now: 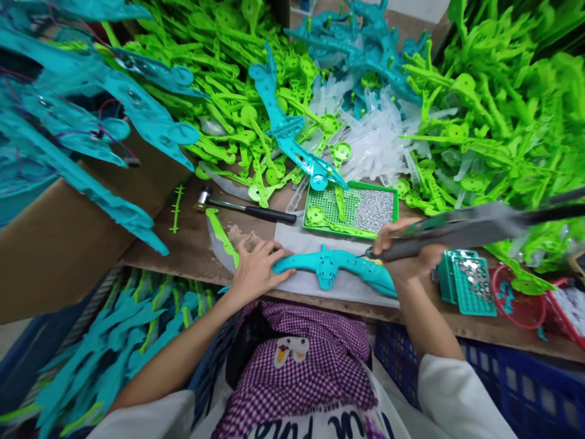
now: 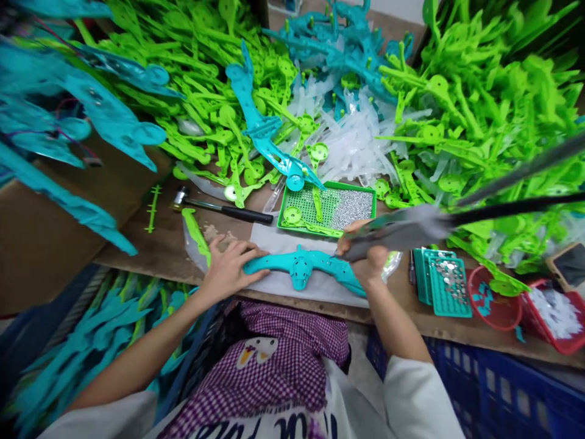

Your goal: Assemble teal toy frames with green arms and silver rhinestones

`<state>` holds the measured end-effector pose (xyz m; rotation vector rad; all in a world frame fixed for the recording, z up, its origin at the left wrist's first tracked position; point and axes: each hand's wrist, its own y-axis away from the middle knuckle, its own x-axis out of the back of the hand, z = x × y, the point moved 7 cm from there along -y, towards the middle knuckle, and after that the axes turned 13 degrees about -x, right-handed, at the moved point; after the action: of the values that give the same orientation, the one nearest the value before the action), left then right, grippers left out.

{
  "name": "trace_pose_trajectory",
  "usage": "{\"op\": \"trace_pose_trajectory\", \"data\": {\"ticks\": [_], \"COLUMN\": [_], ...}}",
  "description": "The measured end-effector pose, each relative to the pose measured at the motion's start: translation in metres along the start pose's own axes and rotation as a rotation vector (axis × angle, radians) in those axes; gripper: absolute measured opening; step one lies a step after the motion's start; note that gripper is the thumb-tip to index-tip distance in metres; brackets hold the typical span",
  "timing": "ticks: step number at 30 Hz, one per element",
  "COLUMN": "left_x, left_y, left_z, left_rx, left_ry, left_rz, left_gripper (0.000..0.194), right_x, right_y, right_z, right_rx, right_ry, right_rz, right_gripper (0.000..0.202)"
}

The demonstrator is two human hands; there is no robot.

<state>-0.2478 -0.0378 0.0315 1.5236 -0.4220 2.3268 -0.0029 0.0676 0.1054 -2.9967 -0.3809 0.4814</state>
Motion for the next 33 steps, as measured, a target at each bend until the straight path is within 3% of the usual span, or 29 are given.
{"op": "trace_pose_trajectory", "data": {"ticks": [4, 7, 10, 28, 33], "left_x": [0.000, 0.001, 0.002, 0.004, 0.004], "left_y": [0.000, 0.001, 0.001, -0.002, -0.002], "left_z": [-0.001, -0.001, 0.000, 0.001, 0.001], "left_rx": [0.005, 0.011, 0.005, 0.007, 0.000], "left_ry": [0.002, 0.005, -0.006, -0.030, -0.029], "left_rz": [0.015, 0.028, 0.025, 0.011, 0.020], "left_gripper": [0.034, 0.033, 0.032, 0.029, 0.028], "right_x": [0.005, 0.005, 0.006, 0.012, 0.011], "right_y": [-0.062, -0.109, -0.134, -0.143, -0.143], "right_z": [-0.009, 0.014, 0.035, 0.059, 0.045], "right_rx": [0.158, 0.128, 0.108, 0.046, 0.028], "right_ry": [0.016, 0.148, 0.200, 0.226, 0.201], "right_rz": [0.167, 0.266, 0.276, 0.258, 0.289], "right_gripper": [0.048, 0.046, 0.048, 0.051, 0.054]}}
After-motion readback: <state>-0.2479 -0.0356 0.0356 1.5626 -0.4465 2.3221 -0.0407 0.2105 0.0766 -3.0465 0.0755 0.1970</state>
